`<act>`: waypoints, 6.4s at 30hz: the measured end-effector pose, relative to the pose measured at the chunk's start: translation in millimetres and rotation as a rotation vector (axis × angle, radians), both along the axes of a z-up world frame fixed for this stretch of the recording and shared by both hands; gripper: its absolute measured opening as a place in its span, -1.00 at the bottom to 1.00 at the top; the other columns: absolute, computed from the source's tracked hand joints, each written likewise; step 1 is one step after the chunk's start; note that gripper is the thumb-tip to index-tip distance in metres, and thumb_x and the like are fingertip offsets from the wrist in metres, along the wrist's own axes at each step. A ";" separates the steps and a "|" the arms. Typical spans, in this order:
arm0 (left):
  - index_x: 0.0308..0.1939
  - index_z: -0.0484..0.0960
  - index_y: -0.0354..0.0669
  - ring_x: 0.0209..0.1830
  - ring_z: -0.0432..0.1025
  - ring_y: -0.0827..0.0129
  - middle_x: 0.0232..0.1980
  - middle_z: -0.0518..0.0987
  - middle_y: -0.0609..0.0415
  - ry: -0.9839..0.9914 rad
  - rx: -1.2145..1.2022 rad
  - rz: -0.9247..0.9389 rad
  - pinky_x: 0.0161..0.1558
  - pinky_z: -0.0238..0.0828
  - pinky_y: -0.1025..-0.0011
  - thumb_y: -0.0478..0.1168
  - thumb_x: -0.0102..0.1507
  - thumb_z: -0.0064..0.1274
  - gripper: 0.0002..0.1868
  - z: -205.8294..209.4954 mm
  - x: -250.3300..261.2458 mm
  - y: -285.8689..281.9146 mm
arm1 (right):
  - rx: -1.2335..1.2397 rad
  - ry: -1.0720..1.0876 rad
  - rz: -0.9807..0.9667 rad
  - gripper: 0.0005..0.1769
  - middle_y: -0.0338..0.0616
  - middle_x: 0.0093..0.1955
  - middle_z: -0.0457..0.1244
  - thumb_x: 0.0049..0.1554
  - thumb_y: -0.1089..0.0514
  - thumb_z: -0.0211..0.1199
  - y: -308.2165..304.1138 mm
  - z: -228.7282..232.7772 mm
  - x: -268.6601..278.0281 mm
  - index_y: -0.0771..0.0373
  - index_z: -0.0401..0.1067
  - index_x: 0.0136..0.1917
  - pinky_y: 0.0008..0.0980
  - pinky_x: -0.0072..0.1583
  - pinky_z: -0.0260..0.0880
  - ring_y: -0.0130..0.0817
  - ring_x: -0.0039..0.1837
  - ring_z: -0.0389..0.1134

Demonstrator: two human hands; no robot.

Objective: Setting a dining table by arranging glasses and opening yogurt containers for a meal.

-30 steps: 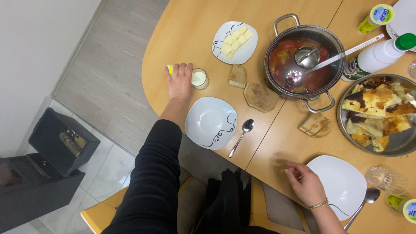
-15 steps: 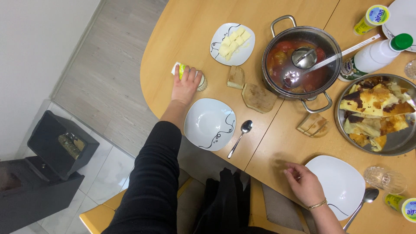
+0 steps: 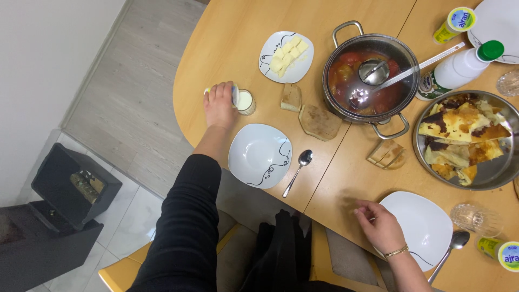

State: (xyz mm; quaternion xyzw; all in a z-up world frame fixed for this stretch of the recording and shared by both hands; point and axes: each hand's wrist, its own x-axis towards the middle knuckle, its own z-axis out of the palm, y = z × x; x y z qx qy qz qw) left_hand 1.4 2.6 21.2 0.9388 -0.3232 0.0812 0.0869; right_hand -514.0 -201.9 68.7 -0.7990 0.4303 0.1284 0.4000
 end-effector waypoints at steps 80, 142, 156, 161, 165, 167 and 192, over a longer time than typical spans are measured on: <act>0.25 0.54 -0.03 0.18 0.52 -0.02 0.25 0.49 -0.04 0.773 -0.377 -0.365 0.18 0.49 0.06 -0.11 0.17 0.30 -0.44 107.6 -542.4 -198.8 | -0.061 -0.795 -0.750 -0.43 0.11 0.34 0.29 0.09 0.18 0.49 -173.7 -62.5 -273.3 0.23 0.45 0.35 -0.12 0.47 0.19 -0.02 0.47 0.22; 0.27 0.50 0.02 0.03 0.49 0.20 -0.05 0.58 -0.07 1.349 -0.623 -0.411 0.09 0.47 0.18 -0.36 -0.09 0.46 -0.16 79.3 -685.5 -265.8 | -0.315 -0.330 0.446 -0.66 -0.32 -0.39 0.21 0.27 -0.06 0.10 -230.1 105.3 -304.4 0.03 0.38 -0.31 -0.33 -0.05 0.39 -0.29 -0.17 0.36; 0.23 0.51 -0.01 -0.01 0.45 0.30 -0.07 0.56 0.04 1.368 -0.764 -0.307 0.03 0.45 0.32 -0.39 -0.09 0.42 -0.20 71.2 -652.1 -274.4 | -1.025 -0.454 0.635 -0.84 -0.38 -0.26 0.26 0.18 -0.02 0.11 -229.0 30.2 -250.2 -0.07 0.43 -0.22 -0.39 -0.02 0.38 -0.39 -0.07 0.36; 0.25 0.48 -0.03 0.01 0.45 0.26 -0.06 0.55 0.03 1.321 -0.732 -0.275 0.07 0.43 0.32 -0.40 -0.10 0.38 -0.19 68.7 -632.1 -280.9 | -1.184 -0.471 0.665 -0.92 -0.36 -0.23 0.25 0.10 0.03 0.16 -224.5 25.9 -228.5 -0.03 0.43 -0.21 -0.35 -0.01 0.35 -0.37 -0.07 0.33; 0.25 0.48 -0.02 0.04 0.46 0.21 -0.03 0.56 -0.02 1.300 -0.709 -0.276 0.08 0.42 0.24 -0.38 -0.14 0.41 -0.14 48.9 -623.0 -283.9 | -1.221 -0.531 0.717 -0.97 -0.28 -0.21 0.24 0.07 0.10 0.19 -218.2 24.5 -217.8 0.03 0.42 -0.20 -0.30 -0.02 0.31 -0.30 -0.06 0.31; 0.25 0.49 0.00 0.03 0.46 0.23 -0.03 0.57 -0.01 1.299 -0.730 -0.282 0.08 0.42 0.24 -0.36 -0.15 0.43 -0.14 44.5 -620.3 -284.4 | -1.211 -0.543 0.730 -0.97 -0.27 -0.20 0.23 0.08 0.11 0.18 -213.2 25.1 -213.3 0.04 0.42 -0.20 -0.29 -0.01 0.30 -0.29 -0.06 0.31; 0.28 0.46 0.03 0.21 0.46 -0.02 0.11 0.59 -0.10 1.240 -0.586 -0.290 0.26 0.39 0.09 -0.31 -0.07 0.43 -0.17 -5.0 -561.2 -291.5 | -0.754 -0.390 0.188 -0.78 -0.33 -0.12 0.23 0.14 -0.15 0.26 -176.7 32.5 -284.1 -0.10 0.53 0.00 -0.30 -0.07 0.49 -0.26 -0.04 0.43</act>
